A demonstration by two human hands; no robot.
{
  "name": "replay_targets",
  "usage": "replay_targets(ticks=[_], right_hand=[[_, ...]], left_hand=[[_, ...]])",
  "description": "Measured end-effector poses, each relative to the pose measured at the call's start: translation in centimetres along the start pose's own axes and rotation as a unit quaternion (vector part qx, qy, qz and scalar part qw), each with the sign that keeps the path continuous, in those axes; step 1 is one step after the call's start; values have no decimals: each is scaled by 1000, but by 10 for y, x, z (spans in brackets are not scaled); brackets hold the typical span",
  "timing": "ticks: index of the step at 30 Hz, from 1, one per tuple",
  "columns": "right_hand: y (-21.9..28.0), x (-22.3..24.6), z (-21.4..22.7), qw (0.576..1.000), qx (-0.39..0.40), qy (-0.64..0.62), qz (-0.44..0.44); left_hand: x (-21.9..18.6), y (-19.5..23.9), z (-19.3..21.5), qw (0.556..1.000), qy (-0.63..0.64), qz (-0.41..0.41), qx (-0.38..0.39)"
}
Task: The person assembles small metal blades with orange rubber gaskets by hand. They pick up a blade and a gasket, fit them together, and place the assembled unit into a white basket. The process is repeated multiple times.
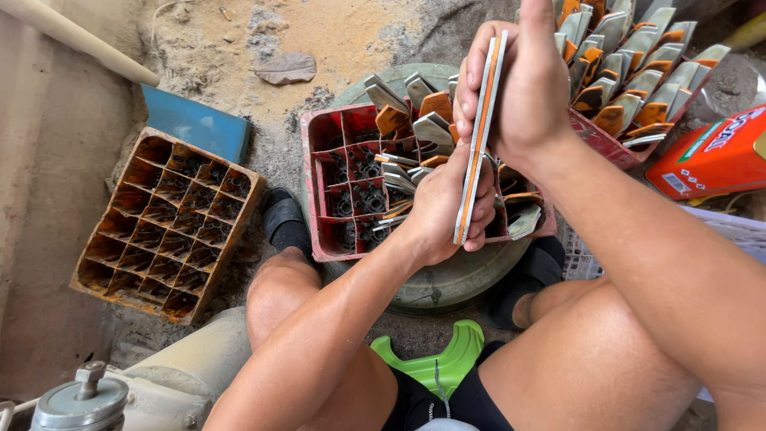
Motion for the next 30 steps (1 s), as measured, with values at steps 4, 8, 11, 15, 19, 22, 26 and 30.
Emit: replay_targets(ticks=[4,8,11,15,19,22,26,30], right_hand=[[-11,-18,7,996,-77,33,-41],[-15,-26,11,996,-26,-5,-86],[-17,-29,11,981,35,-30,-190],[-19,-23,6,970,83,19,-230],[-21,-5,7,997,3,27,-73],[-21,-6,4,996,-72,8,41],[-28,-4,3,981,-137,60,121],[-41,-6,-5,997,-54,54,33]], left_hand=[[3,-9,0,999,-10,-22,-44],[0,-13,5,994,-70,-25,-82],[0,-13,6,990,-112,3,-89],[2,-9,1,987,-129,43,-80],[-3,-12,-11,999,9,38,6],[-5,-12,-13,992,120,-10,36],[-8,-13,-20,976,205,-52,43],[-15,-12,-11,994,102,-6,-25]])
Point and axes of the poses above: each hand's wrist, its own y-axis away from the middle knuckle, its own z-axis out of the back of the hand, x = y × z, the point moved 4 cm from there along -y, towards the middle knuckle, and after that the axes turned 9 degrees about y, right-handed, at the moved point
